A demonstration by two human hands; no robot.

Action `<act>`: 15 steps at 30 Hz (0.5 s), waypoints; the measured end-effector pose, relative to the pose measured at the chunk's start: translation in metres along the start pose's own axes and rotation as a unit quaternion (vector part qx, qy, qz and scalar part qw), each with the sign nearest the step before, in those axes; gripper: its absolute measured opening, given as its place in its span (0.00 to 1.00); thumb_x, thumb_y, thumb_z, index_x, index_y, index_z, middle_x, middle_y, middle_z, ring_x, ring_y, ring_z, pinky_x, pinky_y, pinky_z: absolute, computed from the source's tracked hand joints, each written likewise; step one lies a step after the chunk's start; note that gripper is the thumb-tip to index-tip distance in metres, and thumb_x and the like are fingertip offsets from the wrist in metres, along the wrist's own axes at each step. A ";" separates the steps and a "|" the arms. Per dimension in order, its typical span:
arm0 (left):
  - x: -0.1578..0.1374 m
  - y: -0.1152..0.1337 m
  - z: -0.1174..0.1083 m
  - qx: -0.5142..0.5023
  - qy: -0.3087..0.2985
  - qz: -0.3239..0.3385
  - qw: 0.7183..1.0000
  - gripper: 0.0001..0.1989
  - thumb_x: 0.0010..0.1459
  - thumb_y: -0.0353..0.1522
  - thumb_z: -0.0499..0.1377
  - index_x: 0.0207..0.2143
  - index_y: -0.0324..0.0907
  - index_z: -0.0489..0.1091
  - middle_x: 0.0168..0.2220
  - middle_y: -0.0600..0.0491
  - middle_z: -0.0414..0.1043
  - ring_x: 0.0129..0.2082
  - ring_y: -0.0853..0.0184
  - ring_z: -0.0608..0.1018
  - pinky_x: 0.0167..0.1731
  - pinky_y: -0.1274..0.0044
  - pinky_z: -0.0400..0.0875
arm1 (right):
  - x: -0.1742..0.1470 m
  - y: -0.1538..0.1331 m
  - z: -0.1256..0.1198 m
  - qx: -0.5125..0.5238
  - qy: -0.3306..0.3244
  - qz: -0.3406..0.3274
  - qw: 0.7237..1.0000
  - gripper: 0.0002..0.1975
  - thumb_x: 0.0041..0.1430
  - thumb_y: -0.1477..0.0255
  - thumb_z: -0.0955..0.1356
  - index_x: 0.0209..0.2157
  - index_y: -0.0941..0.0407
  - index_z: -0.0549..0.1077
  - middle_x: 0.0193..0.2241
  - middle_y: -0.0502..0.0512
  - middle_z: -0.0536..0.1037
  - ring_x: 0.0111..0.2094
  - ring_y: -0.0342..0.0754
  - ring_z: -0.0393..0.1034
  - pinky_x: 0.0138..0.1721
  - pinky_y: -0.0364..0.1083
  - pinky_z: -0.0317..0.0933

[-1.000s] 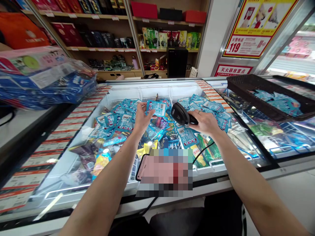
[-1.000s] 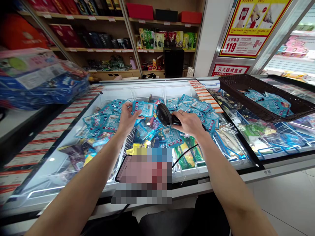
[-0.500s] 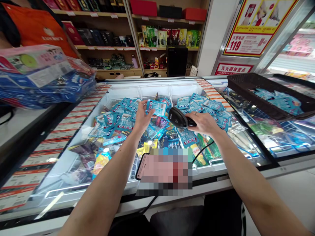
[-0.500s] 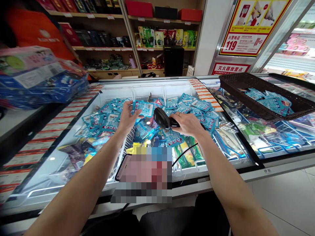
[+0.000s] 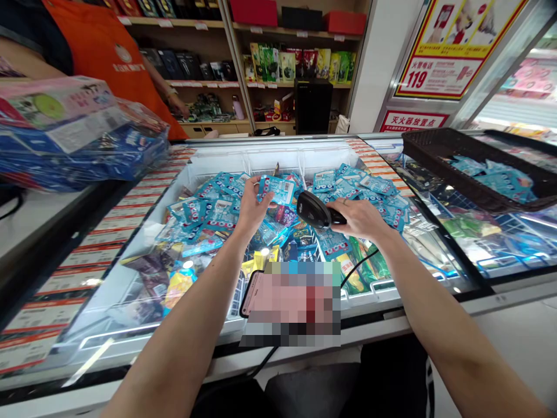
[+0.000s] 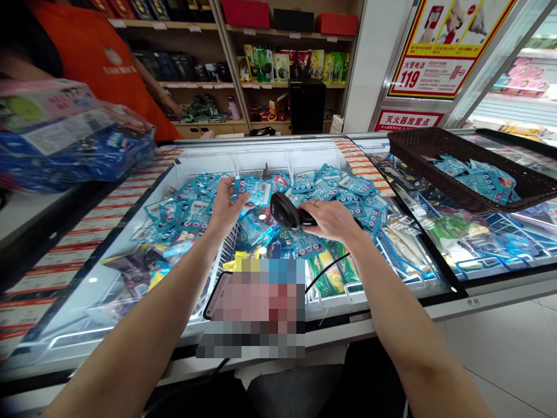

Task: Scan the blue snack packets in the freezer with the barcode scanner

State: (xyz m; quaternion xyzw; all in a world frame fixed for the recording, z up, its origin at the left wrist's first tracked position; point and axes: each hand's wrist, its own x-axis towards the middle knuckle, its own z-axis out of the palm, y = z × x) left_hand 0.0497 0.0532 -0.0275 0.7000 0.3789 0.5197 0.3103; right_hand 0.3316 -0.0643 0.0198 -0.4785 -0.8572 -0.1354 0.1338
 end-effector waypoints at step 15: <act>-0.003 0.003 -0.001 0.079 0.037 0.037 0.995 0.29 0.56 0.48 0.55 0.55 0.46 0.51 0.39 0.50 0.66 0.34 0.68 0.73 0.32 0.71 0.76 | -0.001 0.002 0.002 -0.002 0.027 0.001 1.000 0.20 0.59 0.62 0.63 0.52 0.53 0.66 0.40 0.53 0.76 0.36 0.47 0.71 0.29 0.44 0.52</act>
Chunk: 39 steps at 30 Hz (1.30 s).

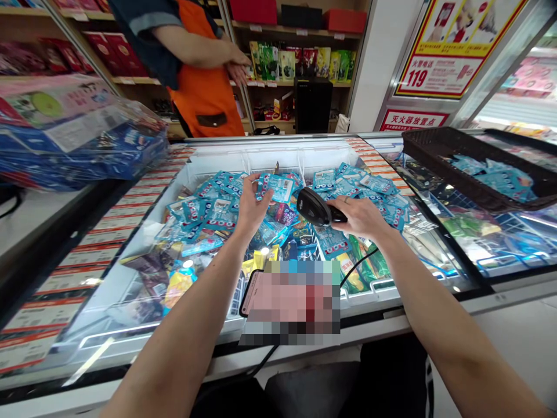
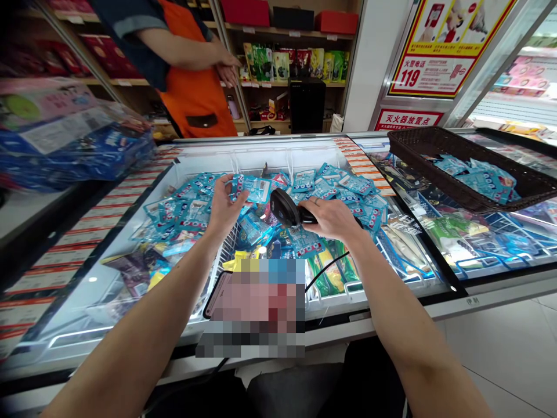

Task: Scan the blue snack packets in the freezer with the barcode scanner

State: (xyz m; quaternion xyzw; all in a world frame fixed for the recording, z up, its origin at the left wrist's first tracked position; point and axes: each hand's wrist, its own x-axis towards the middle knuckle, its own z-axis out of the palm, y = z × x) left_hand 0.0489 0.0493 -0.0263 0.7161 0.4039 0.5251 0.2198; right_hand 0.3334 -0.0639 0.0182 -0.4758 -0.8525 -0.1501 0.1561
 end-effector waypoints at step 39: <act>-0.010 0.023 -0.004 0.384 0.008 0.056 0.922 0.20 0.58 0.27 0.48 0.52 0.47 0.65 0.60 0.48 0.60 0.64 0.57 0.54 0.62 0.51 0.29 | -0.001 0.008 0.003 -0.026 0.052 0.096 0.994 0.20 0.58 0.62 0.64 0.51 0.53 0.67 0.39 0.55 0.76 0.38 0.50 0.70 0.30 0.44 0.55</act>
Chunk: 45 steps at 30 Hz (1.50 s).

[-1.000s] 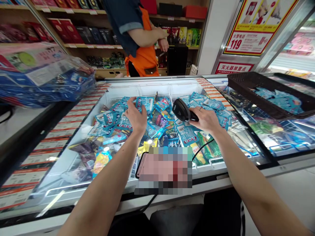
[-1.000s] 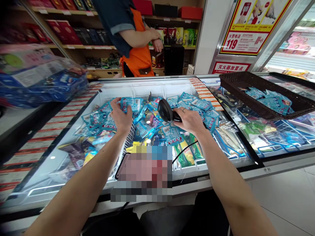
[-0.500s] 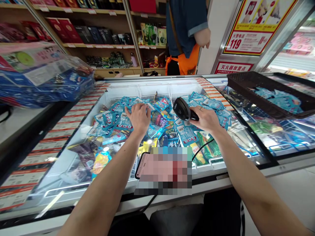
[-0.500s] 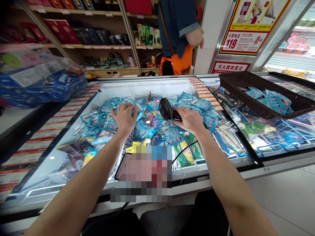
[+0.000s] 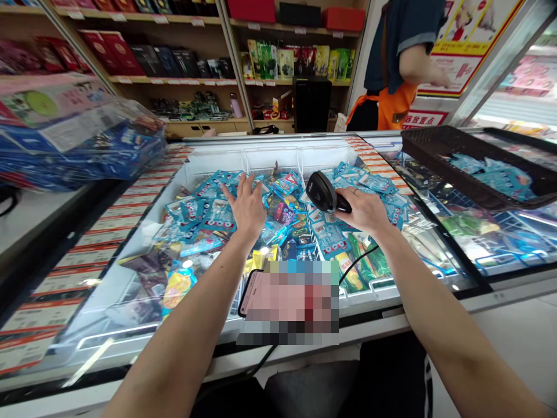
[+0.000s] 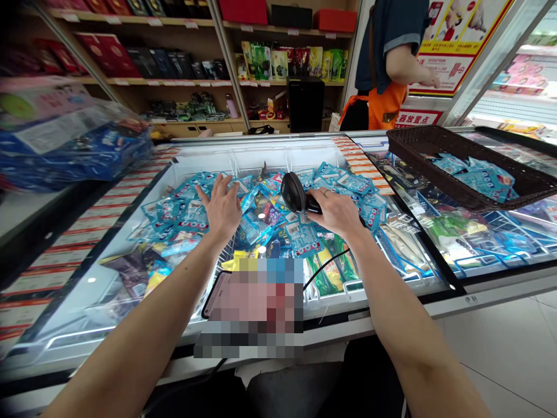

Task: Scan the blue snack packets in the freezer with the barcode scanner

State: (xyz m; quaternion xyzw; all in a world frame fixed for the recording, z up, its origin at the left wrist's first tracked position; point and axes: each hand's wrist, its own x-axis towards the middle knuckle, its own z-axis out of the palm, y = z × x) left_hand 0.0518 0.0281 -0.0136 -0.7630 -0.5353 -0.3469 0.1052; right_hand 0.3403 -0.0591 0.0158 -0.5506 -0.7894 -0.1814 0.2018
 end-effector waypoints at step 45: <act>-0.002 0.033 -0.007 -0.056 -0.188 0.178 0.964 0.22 0.65 0.41 0.40 0.49 0.44 0.67 0.48 0.48 0.71 0.50 0.60 0.71 0.52 0.65 0.61 | 0.001 0.000 0.001 -0.026 0.030 0.117 0.992 0.20 0.59 0.60 0.62 0.49 0.54 0.69 0.38 0.59 0.76 0.34 0.53 0.70 0.30 0.45 0.55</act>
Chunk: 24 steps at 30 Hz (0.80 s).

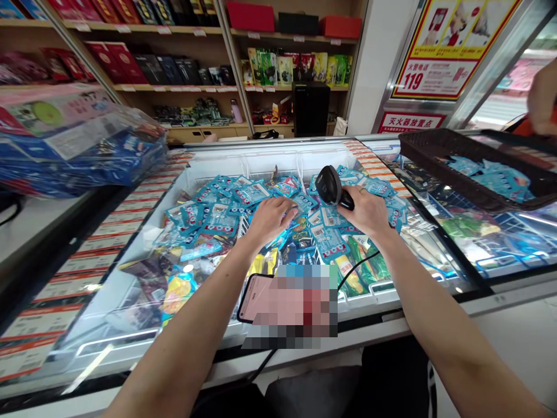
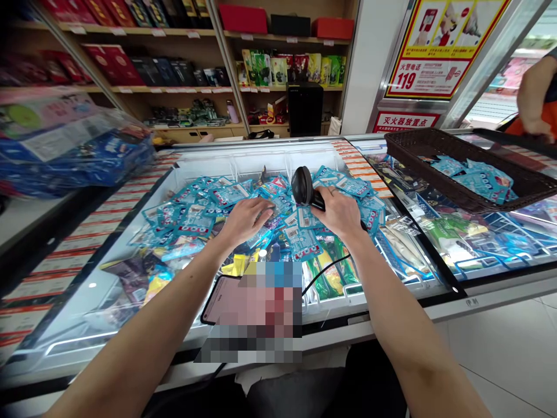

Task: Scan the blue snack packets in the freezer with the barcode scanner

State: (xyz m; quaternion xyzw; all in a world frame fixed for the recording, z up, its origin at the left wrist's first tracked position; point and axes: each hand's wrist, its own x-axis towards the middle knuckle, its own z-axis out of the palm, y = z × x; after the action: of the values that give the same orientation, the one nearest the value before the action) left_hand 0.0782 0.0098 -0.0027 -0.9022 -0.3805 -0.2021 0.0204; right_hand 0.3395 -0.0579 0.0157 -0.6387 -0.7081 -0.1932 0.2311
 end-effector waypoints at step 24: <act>0.001 -0.017 0.012 -0.043 0.026 -0.082 0.995 0.28 0.61 0.43 0.50 0.60 0.40 0.53 0.55 0.42 0.63 0.56 0.55 0.66 0.54 0.64 0.61 | -0.003 -0.006 0.001 0.004 -0.042 -0.058 0.997 0.22 0.58 0.58 0.64 0.50 0.54 0.68 0.38 0.57 0.76 0.37 0.52 0.70 0.31 0.46 0.55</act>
State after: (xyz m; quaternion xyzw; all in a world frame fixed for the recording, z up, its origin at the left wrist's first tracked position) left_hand 0.0713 0.0244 -0.0156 -0.8622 -0.4439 -0.2429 -0.0253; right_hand 0.3338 -0.0604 0.0139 -0.6033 -0.7538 -0.1760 0.1919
